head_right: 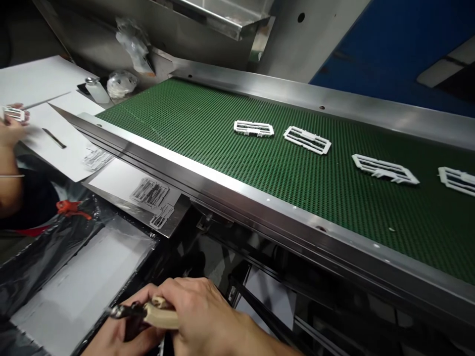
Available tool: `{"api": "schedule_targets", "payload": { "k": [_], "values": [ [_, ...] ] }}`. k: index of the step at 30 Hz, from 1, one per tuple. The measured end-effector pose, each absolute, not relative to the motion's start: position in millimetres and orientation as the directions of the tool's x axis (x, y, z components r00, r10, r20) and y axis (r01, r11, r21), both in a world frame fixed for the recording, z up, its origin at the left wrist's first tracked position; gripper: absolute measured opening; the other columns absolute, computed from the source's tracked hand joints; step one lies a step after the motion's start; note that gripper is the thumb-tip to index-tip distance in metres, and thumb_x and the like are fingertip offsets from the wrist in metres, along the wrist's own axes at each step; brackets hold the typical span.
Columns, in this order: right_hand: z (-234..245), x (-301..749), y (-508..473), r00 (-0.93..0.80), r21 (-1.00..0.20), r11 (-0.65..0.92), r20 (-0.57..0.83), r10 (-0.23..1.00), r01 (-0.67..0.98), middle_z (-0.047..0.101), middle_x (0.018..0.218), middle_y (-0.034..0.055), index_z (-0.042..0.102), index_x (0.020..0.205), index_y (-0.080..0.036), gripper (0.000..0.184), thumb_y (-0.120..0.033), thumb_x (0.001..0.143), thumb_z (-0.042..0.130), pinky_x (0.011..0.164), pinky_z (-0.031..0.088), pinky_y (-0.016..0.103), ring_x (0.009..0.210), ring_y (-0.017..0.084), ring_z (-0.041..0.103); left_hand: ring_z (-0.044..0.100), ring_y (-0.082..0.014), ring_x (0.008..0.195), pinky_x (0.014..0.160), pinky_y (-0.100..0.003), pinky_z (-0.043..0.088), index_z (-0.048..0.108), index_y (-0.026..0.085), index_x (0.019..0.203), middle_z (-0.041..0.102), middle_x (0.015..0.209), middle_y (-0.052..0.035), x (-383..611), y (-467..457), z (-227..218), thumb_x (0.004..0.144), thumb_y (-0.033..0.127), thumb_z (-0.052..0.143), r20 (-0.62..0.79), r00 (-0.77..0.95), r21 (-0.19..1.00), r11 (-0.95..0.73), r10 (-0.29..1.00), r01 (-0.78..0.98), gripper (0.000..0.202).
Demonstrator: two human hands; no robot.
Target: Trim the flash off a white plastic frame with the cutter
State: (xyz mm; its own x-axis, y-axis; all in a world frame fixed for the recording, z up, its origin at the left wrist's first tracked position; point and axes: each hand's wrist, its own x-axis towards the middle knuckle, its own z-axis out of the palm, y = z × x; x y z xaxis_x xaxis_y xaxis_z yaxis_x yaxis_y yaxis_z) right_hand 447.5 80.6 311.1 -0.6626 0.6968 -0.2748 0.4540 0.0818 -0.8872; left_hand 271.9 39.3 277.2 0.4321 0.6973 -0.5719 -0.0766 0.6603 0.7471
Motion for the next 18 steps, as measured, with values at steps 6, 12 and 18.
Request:
{"api": "schedule_targets", "payload": {
  "k": [6, 12, 18],
  "values": [
    [309.2, 450.3, 63.1, -0.454, -0.819, -0.414, -0.567, 0.687, 0.397, 0.059, 0.074, -0.004, 0.053, 0.082, -0.023, 0.014, -0.023, 0.074, 0.065, 0.063, 0.043, 0.023, 0.067, 0.014, 0.055, 0.061, -0.0207, 0.088, 0.082, -0.032, 0.046, 0.057, 0.021, 0.087, 0.067, 0.09, -0.0041, 265.2, 48.6, 276.4, 0.083, 0.04, 0.063, -0.529, 0.521, 0.764, 0.643, 0.67, -0.052, 0.02],
    [279.0, 441.2, 31.3, -0.363, -0.81, -0.502, -0.585, 0.725, 0.304, 0.058, 0.073, -0.0042, 0.055, 0.084, -0.024, 0.027, -0.025, 0.064, 0.073, 0.065, 0.043, 0.025, 0.069, 0.015, 0.056, 0.062, -0.0188, 0.078, 0.074, -0.027, 0.047, 0.06, 0.022, 0.081, 0.068, 0.078, -0.0011, 262.0, 53.3, 284.9, 0.088, 0.045, 0.053, -0.512, 0.532, 0.829, 0.551, 0.674, 0.101, 0.025],
    [297.8, 465.2, 45.0, -0.384, -0.784, -0.319, -0.56, 0.734, 0.533, 0.062, 0.092, -0.001, 0.058, 0.097, -0.027, 0.025, -0.033, 0.074, 0.068, 0.075, 0.043, 0.029, 0.086, 0.02, 0.058, 0.056, -0.0181, 0.079, 0.071, -0.025, 0.041, 0.056, 0.022, 0.079, 0.062, 0.079, 0.001, 254.7, 54.6, 277.4, 0.09, 0.047, 0.045, -0.53, 0.492, 0.848, 0.439, 0.691, 0.298, 0.03]
  ]
}}
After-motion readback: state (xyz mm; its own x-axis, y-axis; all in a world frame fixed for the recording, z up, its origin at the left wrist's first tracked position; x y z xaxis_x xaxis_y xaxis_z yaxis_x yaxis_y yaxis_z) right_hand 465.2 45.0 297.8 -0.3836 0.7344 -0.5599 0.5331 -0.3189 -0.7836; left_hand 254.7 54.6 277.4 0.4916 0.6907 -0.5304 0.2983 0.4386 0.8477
